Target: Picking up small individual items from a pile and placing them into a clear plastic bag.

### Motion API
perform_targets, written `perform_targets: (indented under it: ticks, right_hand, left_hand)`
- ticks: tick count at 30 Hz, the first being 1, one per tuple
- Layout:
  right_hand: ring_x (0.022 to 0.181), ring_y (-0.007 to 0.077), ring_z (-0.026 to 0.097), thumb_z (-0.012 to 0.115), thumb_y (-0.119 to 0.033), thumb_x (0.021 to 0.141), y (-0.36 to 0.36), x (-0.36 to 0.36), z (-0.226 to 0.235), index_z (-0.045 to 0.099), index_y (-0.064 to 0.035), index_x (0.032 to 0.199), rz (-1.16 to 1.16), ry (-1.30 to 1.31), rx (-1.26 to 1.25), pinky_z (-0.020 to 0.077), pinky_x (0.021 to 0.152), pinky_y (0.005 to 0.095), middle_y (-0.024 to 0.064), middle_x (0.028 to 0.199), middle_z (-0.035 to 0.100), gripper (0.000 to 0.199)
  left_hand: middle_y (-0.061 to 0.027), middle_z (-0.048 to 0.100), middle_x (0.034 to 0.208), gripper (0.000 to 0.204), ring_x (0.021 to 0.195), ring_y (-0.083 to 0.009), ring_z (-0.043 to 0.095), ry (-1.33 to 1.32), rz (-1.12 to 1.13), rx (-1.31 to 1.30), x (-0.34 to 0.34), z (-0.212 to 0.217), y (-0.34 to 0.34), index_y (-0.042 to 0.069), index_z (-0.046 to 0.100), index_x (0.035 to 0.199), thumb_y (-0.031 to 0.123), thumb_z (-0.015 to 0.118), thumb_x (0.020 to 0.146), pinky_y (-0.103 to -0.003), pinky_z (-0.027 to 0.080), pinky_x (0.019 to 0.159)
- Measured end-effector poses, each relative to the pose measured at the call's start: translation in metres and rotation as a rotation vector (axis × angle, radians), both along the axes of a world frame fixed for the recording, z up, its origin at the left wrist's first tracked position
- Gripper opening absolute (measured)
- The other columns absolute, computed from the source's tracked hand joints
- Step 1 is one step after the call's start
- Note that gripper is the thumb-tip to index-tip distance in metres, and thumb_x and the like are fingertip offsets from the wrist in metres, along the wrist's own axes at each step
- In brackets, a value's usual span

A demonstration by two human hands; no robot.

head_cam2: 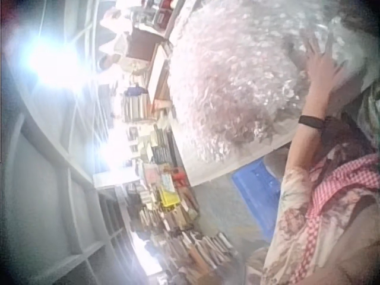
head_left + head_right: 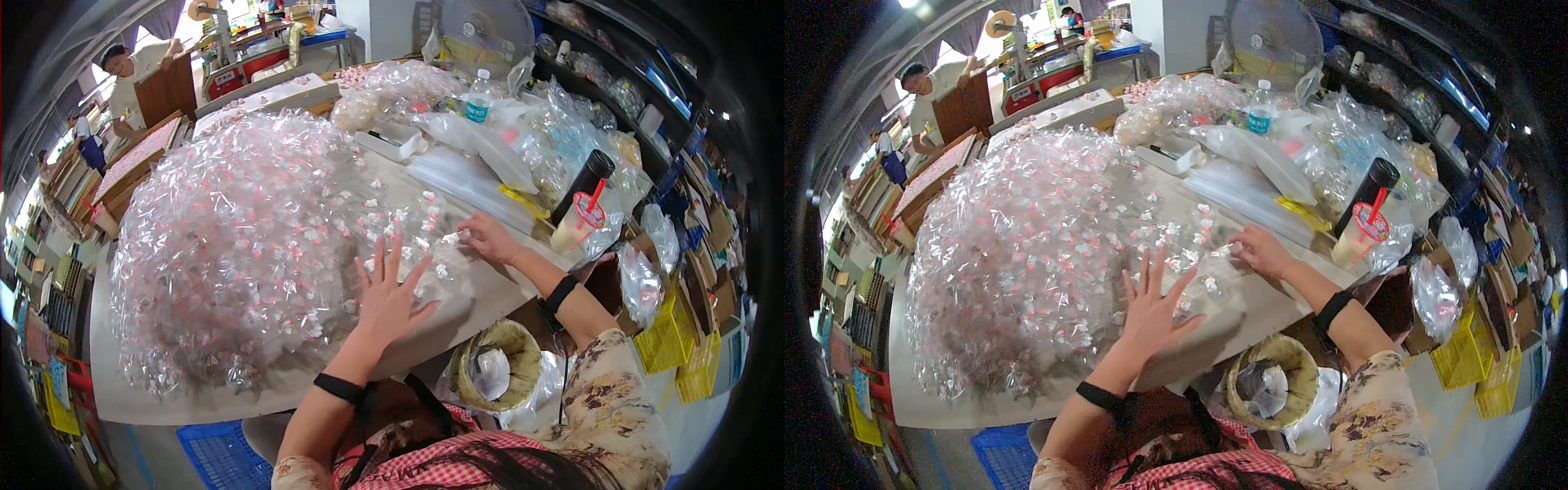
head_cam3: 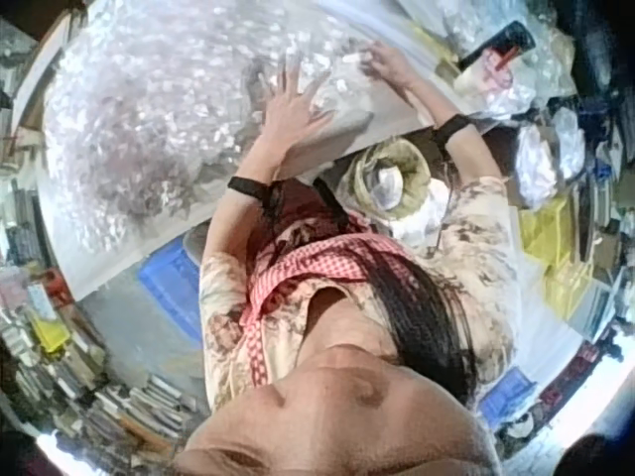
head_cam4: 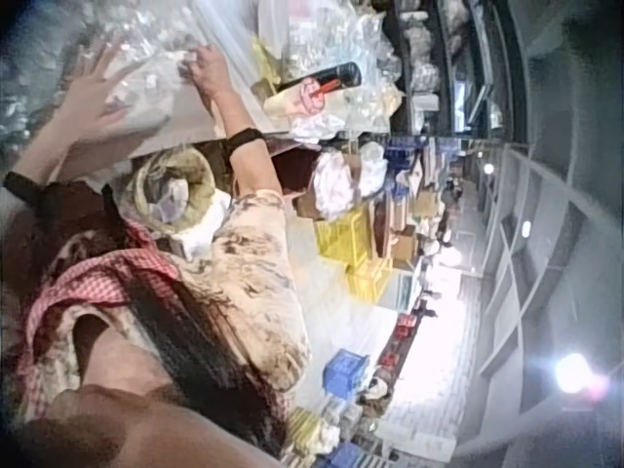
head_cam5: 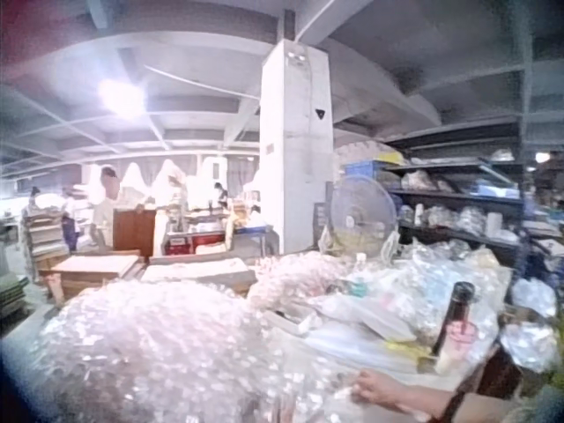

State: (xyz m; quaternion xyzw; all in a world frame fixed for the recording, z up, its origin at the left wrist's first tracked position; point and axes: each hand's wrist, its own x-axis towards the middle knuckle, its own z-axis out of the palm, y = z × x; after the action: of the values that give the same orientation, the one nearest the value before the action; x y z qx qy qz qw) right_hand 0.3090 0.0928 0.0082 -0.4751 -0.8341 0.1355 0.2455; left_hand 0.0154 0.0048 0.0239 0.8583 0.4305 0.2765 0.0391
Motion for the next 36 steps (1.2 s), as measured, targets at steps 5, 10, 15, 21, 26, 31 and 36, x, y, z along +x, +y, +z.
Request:
perform_targets:
  ticks: [5,10,15,21,26,31,36]
  right_hand:
    - [0.072,0.0291,0.058,0.071,-0.021,0.076,0.027,-0.037,0.046,0.07,-0.0104,0.095,-0.073,-0.004,-0.243,0.0474,0.069,0.0395,0.0105,0.076,0.056,0.022]
    - [0.079,0.0305,0.061,0.066,-0.017,0.076,0.061,-0.042,0.048,0.072,-0.0129,0.096,-0.191,-0.082,-0.037,0.0486,0.072,0.0392,0.0127,0.085,0.062,0.022]
    - [0.083,0.0312,0.061,0.061,-0.013,0.077,0.075,-0.06,0.028,0.072,-0.0123,0.096,-0.161,0.106,0.064,0.0491,0.074,0.0401,0.0127,0.095,0.065,0.022]
    - [0.09,0.0287,0.059,0.057,-0.01,0.081,0.037,-0.056,0.006,0.071,-0.0138,0.098,-0.002,-0.132,0.12,0.0446,0.09,0.0387,0.0073,0.103,0.065,0.023]
    - [0.099,0.0284,0.057,0.061,-0.012,0.081,0.011,-0.046,0.025,0.069,-0.0162,0.107,-0.04,-0.001,0.007,0.0458,0.089,0.0382,0.0066,0.111,0.063,0.028]
    - [0.103,0.0283,0.055,0.064,-0.024,0.085,-0.001,-0.057,0.018,0.068,-0.0198,0.112,-0.002,0.013,0.132,0.0466,0.089,0.0389,0.0075,0.116,0.062,0.028]
    - [0.111,0.0327,0.051,0.067,-0.033,0.084,-0.023,-0.038,0.004,0.067,-0.018,0.113,0.048,-0.212,0.157,0.0454,0.094,0.0417,0.0066,0.125,0.058,0.032]
  left_hand:
    - [-0.0141,0.026,0.153,0.065,0.137,-0.0482,0.024,0.16,0.021,-0.106,0.006,-0.018,0.01,0.03,0.049,0.137,0.063,0.055,0.081,-0.075,0.011,0.102]
    - [-0.0103,0.038,0.147,0.054,0.135,-0.0401,0.034,0.126,-0.033,-0.104,-0.001,-0.017,0.006,0.028,0.056,0.129,0.058,0.054,0.084,-0.066,0.017,0.107]
    - [-0.0051,0.047,0.139,0.044,0.131,-0.0343,0.039,0.066,-0.063,-0.117,-0.005,-0.017,0.006,0.025,0.061,0.119,0.052,0.057,0.085,-0.058,0.022,0.109]
    - [-0.0037,0.053,0.131,0.034,0.127,-0.0317,0.043,-0.013,-0.067,-0.1,-0.011,-0.02,0.007,0.021,0.066,0.106,0.047,0.06,0.084,-0.056,0.025,0.108]
    - [-0.0034,0.055,0.129,0.031,0.125,-0.0307,0.044,-0.037,-0.109,-0.076,-0.011,-0.021,0.007,0.021,0.067,0.104,0.041,0.062,0.081,-0.055,0.026,0.108]
    - [-0.0038,0.055,0.129,0.031,0.124,-0.0317,0.044,-0.038,-0.131,-0.07,-0.013,-0.018,0.005,0.02,0.067,0.104,0.04,0.062,0.081,-0.056,0.028,0.106]
    - [-0.0045,0.055,0.129,0.03,0.123,-0.0326,0.045,-0.031,-0.127,-0.035,-0.008,-0.016,0.006,0.019,0.066,0.105,0.036,0.062,0.081,-0.056,0.029,0.104]
